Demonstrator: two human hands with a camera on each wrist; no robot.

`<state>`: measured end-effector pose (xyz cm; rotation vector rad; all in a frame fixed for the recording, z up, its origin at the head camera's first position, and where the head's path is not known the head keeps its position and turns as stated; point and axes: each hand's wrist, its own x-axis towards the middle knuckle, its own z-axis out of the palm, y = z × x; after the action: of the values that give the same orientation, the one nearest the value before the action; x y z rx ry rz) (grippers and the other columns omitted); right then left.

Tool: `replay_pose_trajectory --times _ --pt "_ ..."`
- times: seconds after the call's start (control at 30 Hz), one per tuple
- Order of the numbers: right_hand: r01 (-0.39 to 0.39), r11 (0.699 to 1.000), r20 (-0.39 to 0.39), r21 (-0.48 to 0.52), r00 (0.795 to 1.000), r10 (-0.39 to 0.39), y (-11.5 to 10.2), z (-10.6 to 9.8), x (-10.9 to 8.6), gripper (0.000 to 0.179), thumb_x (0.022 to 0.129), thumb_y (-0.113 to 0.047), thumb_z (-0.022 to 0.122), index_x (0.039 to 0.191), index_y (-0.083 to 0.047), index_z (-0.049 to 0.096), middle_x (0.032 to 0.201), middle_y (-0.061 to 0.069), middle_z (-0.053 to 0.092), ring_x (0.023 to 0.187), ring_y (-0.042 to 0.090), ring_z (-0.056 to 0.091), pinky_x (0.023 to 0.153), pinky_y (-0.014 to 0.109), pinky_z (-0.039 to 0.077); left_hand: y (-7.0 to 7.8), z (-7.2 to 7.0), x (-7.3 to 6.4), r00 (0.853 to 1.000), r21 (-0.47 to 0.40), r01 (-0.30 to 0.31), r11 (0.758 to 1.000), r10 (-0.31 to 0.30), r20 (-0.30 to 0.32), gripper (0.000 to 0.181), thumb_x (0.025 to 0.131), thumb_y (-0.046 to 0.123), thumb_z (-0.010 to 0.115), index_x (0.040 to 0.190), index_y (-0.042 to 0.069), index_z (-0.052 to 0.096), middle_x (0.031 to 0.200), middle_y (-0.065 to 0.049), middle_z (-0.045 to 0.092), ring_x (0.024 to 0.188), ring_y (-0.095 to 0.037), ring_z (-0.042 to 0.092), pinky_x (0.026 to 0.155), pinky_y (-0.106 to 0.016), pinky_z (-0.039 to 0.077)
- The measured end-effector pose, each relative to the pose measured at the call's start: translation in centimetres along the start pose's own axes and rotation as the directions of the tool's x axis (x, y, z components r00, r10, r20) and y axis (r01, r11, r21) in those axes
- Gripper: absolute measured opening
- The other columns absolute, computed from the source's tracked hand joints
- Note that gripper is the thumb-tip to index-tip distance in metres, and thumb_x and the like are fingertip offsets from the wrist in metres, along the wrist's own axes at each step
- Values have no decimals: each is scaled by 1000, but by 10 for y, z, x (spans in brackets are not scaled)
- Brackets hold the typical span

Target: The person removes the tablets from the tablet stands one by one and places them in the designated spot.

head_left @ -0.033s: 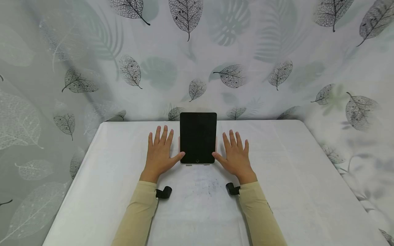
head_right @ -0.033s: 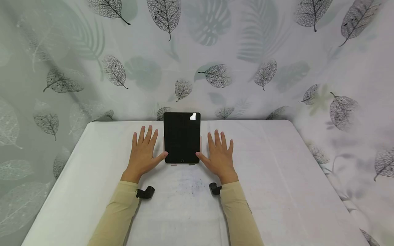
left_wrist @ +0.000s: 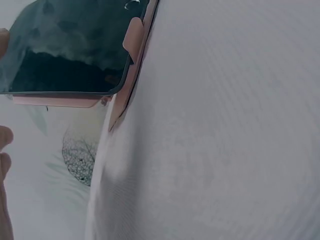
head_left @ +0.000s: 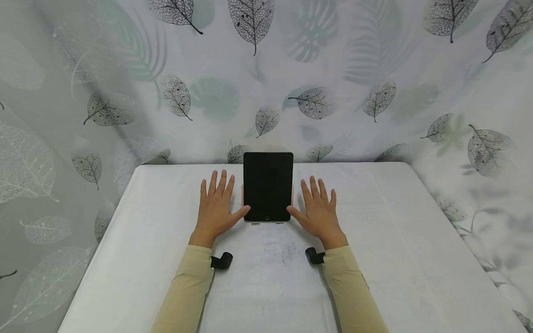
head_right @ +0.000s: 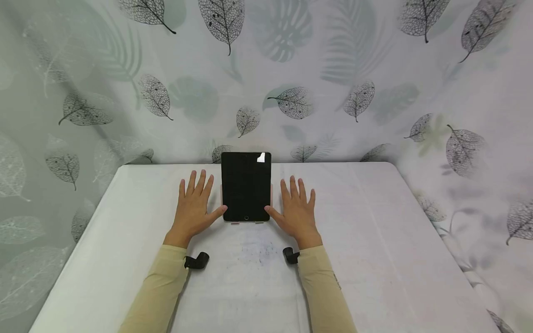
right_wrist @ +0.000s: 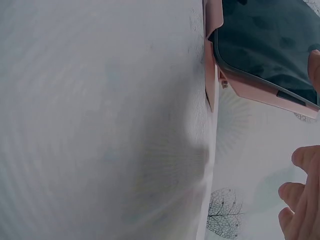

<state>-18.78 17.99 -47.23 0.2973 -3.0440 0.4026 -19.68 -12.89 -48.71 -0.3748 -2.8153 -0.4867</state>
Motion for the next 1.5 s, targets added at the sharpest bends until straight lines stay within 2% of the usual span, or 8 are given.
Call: replay_pose_trajectory --times 0.37,0.63,0.83,0.97,1.1,1.2,1.3,1.5 --pt "79 974 -199 212 979 -36 -1 2 2 78 100 -52 56 160 -10 32 156 21 39 143 41 37 120 62 26 5 -4 2 998 -173 -32 984 23 -54 96 92 69 52 164 13 22 172 -9 20 161 -30 3 128 -61 2" --pt "98 901 -232 424 973 3 -10 -3 1 69 102 -46 57 157 -10 38 141 19 51 126 36 53 108 56 46 14 -2 2 992 -314 -61 947 22 -127 86 93 55 61 161 12 31 161 -14 39 152 -34 31 124 -58 25" --pt "92 839 -217 536 976 32 -16 -3 1 65 101 -38 62 154 -6 43 127 17 57 111 30 59 99 49 54 21 -2 0 992 -400 -19 916 -31 -120 84 92 52 65 162 19 31 147 -15 48 135 -33 43 112 -55 42" --pt "86 800 -202 594 978 45 -19 -2 2 63 100 -34 65 151 -4 45 126 17 58 111 30 61 98 49 56 25 -1 1 991 -524 22 851 -87 -100 79 93 42 70 160 18 35 137 -17 50 119 -31 51 101 -52 49" --pt "71 758 -172 648 984 55 -22 -1 2 60 100 -29 65 151 -3 45 126 18 57 114 32 62 100 48 56 28 3 2 988 -678 68 732 -144 -55 72 94 28 73 157 16 41 128 -16 51 107 -28 55 95 -47 54" --pt "45 735 -140 677 988 68 -24 -1 1 59 100 -27 65 151 -4 45 127 18 56 116 32 62 101 48 56 30 6 3 986 -739 95 667 -165 -22 70 94 22 73 156 16 42 125 -15 51 109 -28 54 96 -46 55" --pt "19 720 -117 693 989 88 -26 -2 1 58 100 -27 65 151 -5 46 127 17 56 116 31 63 100 48 56 33 7 2 984 -756 105 646 -176 -13 69 94 19 73 156 13 43 125 -16 52 112 -28 54 96 -47 56" --pt "-7 701 -96 713 990 107 -27 -1 1 56 100 -26 66 150 -7 48 126 15 57 117 30 62 99 48 56 37 9 0 978 -752 108 651 -206 -38 64 92 17 73 152 15 50 121 -16 53 107 -27 53 92 -45 56"
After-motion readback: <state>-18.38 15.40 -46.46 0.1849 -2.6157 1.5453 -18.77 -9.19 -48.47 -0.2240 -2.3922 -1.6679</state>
